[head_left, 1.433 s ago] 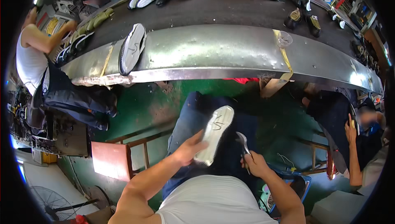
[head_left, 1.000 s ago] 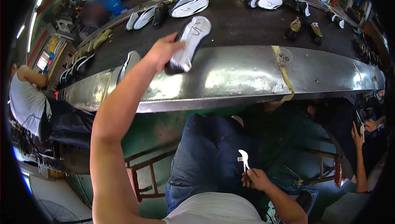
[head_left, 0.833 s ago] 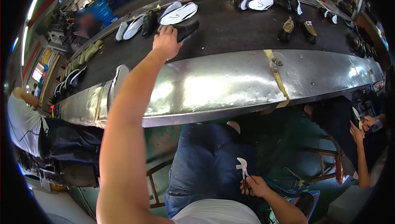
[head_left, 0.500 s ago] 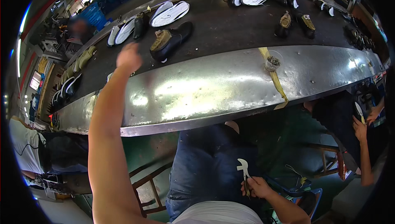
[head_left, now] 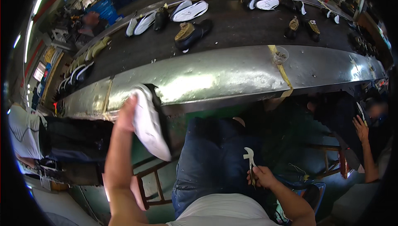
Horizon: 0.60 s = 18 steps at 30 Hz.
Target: Manually assembling shoe components on a factory production line using pliers.
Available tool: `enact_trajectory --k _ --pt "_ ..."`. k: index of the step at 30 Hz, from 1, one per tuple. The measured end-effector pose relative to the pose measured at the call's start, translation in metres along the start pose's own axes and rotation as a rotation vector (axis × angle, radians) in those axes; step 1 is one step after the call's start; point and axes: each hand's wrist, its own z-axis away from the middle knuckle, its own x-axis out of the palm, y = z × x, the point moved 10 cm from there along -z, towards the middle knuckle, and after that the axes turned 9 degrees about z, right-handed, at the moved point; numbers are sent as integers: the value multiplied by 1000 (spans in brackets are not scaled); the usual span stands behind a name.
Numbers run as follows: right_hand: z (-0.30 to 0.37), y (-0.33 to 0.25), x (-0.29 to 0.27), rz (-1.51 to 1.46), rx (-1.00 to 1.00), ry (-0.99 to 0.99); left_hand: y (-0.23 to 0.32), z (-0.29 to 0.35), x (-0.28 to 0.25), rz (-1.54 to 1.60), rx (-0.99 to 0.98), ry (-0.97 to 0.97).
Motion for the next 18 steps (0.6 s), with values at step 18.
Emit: enact_trajectory --k 18 --pt "54 -143 92 239 -369 -147 -206 104 110 -305 32 -315"
